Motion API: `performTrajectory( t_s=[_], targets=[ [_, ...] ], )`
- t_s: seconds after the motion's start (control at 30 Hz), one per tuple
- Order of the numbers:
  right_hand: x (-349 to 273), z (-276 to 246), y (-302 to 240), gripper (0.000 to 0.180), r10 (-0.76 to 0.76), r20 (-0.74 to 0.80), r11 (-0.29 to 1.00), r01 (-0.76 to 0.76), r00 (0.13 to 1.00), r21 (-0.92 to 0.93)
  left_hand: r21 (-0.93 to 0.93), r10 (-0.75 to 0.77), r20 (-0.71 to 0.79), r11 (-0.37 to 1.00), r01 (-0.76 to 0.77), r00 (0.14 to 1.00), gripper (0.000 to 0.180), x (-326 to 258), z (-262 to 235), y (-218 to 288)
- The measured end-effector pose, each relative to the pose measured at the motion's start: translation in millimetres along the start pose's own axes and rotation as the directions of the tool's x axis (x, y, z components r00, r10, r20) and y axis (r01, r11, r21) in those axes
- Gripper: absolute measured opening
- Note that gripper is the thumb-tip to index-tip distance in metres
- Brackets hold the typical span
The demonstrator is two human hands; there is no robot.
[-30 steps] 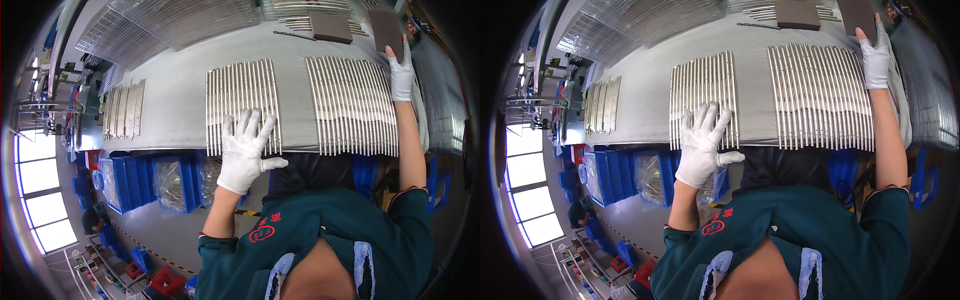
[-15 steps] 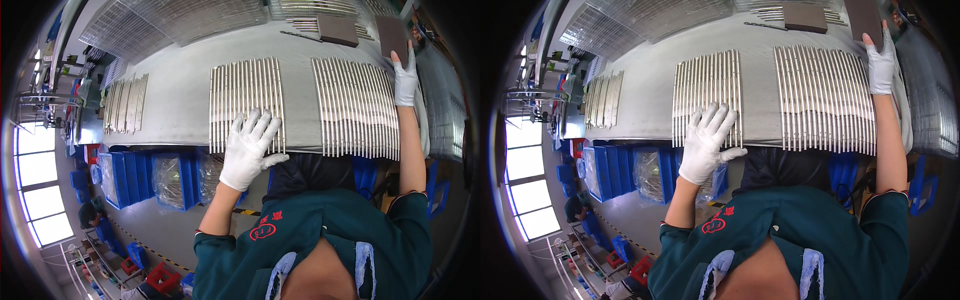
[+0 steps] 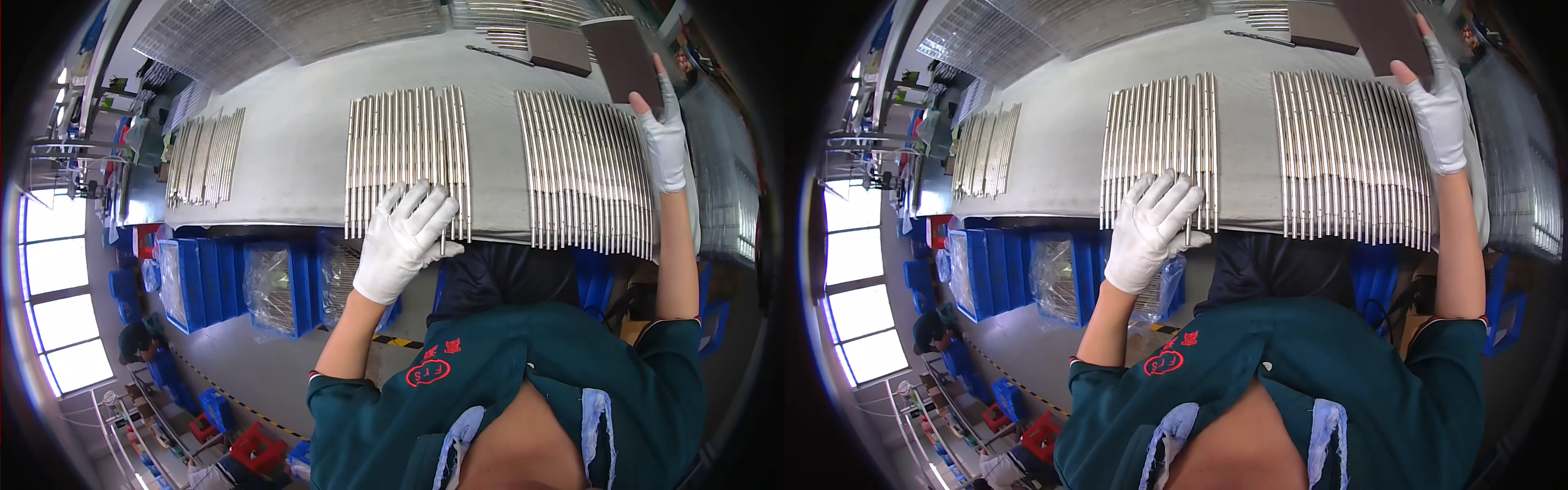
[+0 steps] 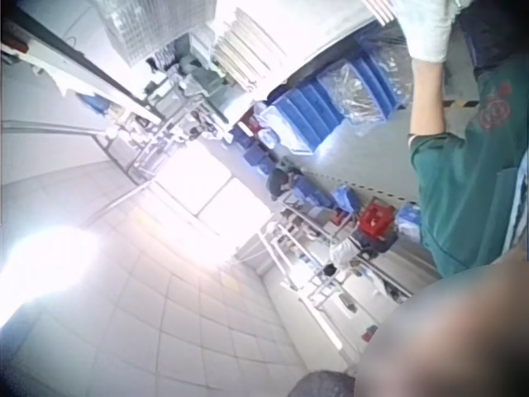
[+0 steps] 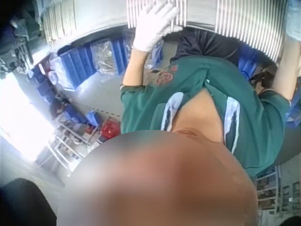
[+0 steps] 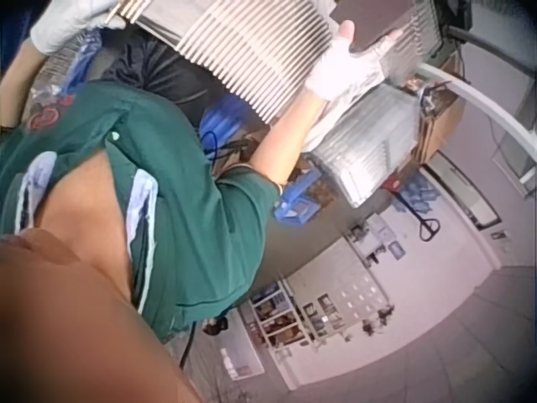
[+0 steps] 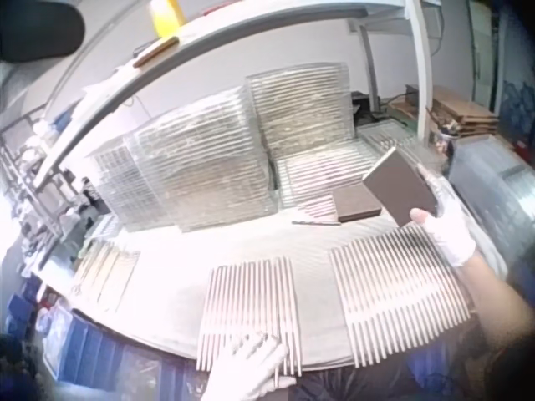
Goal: Aligning and inspecting thin metal rods on a workbench using a wooden block for alignment.
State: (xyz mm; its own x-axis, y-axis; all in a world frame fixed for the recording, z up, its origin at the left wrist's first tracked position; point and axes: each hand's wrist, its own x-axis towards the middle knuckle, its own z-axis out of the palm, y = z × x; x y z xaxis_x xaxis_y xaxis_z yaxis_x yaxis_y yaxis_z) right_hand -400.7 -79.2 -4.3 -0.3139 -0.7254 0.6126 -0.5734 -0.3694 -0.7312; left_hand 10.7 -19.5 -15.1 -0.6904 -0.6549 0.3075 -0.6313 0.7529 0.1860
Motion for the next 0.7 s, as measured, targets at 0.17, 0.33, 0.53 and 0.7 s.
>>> performTrajectory(
  t_s=[0.17,0.33,0.53,0.7],
  targets=[
    [-9,42,-85,0.062,-0.025,0.687,0.991,-0.073,0.726,0.114,-0.025,0.061,-0.064,0.998,-0.063,0.996,0.068,6,-14,5],
    [-3,97,-99,0.065,-0.072,0.89,0.997,0.063,0.45,0.049,-0.038,0.065,-0.103,0.997,-0.069,0.993,0.067,9,-12,4],
    [-5,112,-103,0.063,-0.132,0.878,0.991,0.079,0.46,0.107,0.033,0.048,-0.106,0.998,-0.045,0.993,0.06,9,-13,7],
    [-1,99,-97,0.063,-0.099,0.885,0.995,0.064,0.454,0.078,-0.021,0.041,-0.151,0.999,-0.045,0.988,0.061,12,-9,10]
  ],
)
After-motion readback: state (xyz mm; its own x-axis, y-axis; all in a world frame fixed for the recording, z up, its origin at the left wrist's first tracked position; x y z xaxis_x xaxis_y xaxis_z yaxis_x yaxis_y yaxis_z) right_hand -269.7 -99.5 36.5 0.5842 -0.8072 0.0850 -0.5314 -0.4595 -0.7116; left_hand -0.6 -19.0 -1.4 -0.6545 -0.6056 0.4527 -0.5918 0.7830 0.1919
